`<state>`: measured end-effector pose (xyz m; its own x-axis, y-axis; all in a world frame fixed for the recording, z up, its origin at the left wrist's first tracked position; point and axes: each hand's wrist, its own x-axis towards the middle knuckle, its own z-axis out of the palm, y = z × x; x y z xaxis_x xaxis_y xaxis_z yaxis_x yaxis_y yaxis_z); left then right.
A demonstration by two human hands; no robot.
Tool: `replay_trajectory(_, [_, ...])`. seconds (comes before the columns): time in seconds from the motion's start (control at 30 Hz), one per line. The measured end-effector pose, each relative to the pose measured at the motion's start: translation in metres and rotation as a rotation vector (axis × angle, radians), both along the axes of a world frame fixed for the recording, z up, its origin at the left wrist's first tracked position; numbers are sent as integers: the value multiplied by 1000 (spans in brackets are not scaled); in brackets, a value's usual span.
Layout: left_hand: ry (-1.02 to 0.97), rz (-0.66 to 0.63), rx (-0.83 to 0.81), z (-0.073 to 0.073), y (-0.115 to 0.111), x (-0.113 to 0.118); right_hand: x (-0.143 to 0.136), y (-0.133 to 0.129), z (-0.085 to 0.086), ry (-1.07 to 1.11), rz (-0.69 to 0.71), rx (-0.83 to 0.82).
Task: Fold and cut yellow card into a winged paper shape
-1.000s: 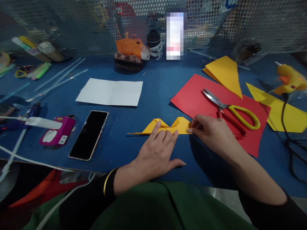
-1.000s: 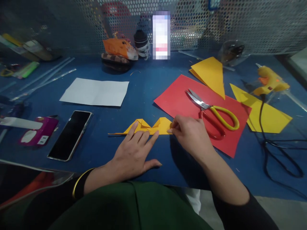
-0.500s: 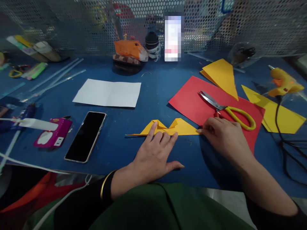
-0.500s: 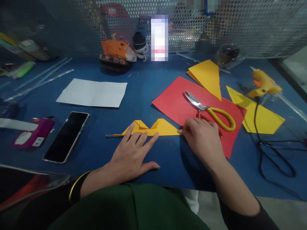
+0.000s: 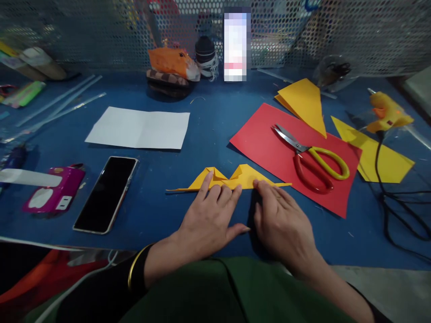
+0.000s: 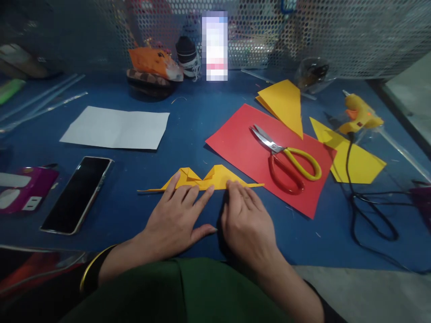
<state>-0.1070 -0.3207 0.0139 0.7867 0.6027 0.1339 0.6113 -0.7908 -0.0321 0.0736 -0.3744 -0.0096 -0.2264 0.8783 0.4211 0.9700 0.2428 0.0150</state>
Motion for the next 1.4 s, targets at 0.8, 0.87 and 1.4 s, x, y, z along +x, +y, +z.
replay_trajectory(0.8, [-28,12,-74,0,0,0,12,-13,-2,62,-18,-132])
replay_trajectory(0.87, [-24,8,-84,1,0,0,23,-16,-3,36,-78,-119])
replay_trajectory(1.4, [-126,3,-3,-7,-6,-24,-35,0,0,119,203,-85])
